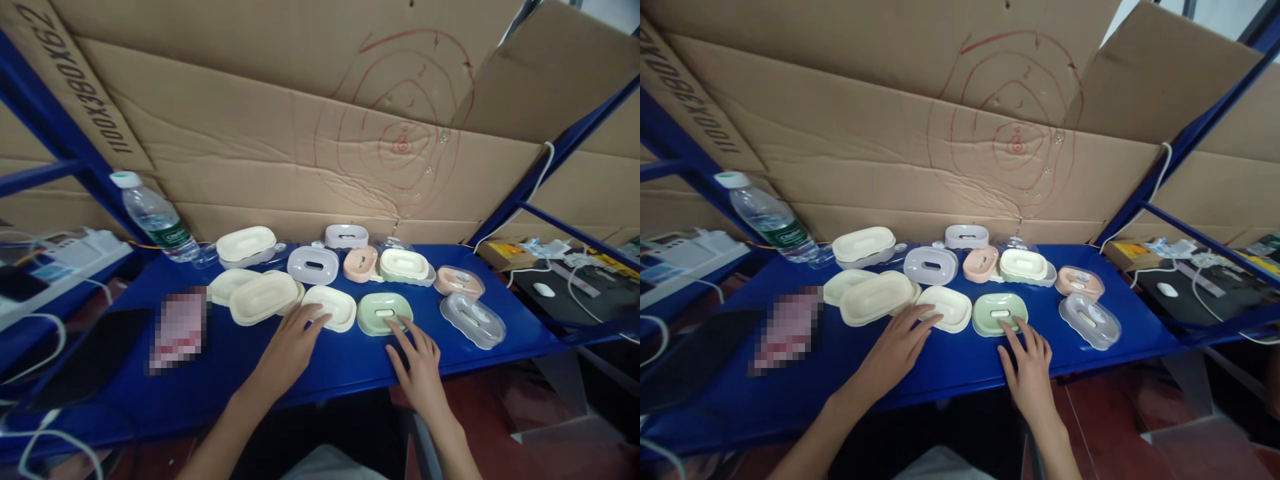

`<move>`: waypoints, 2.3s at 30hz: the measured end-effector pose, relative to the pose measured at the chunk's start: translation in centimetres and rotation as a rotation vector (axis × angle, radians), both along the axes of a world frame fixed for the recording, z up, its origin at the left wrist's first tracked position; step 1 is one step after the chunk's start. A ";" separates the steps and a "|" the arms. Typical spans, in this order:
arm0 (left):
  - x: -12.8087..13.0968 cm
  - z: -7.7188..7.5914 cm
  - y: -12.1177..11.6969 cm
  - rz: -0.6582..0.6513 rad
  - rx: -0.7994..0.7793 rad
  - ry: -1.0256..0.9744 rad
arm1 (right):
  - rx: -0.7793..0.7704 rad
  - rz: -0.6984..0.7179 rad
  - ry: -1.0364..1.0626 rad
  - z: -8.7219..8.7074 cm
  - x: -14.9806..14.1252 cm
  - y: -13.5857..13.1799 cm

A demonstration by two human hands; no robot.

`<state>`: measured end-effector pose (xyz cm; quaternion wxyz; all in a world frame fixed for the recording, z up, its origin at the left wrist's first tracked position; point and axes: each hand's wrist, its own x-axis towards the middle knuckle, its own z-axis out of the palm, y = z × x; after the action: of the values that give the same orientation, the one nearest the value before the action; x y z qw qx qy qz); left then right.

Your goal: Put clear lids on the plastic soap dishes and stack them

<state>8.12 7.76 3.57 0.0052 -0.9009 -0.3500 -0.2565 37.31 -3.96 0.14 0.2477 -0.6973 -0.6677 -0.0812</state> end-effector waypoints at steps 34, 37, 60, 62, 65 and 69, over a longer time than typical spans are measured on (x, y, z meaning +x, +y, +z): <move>16.1 5.3 16.7 -0.071 0.270 0.334 | 0.072 0.008 -0.009 -0.9 -0.1 0.2; 16.1 4.9 16.7 -0.066 0.261 0.333 | 0.064 0.012 0.003 -0.9 -0.1 0.2; 15.8 4.1 14.8 -0.187 0.047 0.120 | -0.010 0.038 0.019 -0.1 -0.2 0.3; 16.1 4.1 15.0 -0.196 -0.006 0.091 | 0.010 0.019 0.038 -0.2 0.2 0.5; 16.5 4.2 15.3 -0.194 -0.089 -0.036 | 0.120 -0.103 0.049 -0.2 1.8 1.3; 16.7 4.0 15.5 -0.163 -0.137 -0.170 | 0.122 -0.139 0.070 0.1 4.9 2.9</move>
<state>24.81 23.30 7.61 -0.1068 -0.8996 -0.2917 -0.3069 42.23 -1.10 0.24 0.3066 -0.7279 -0.6026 -0.1144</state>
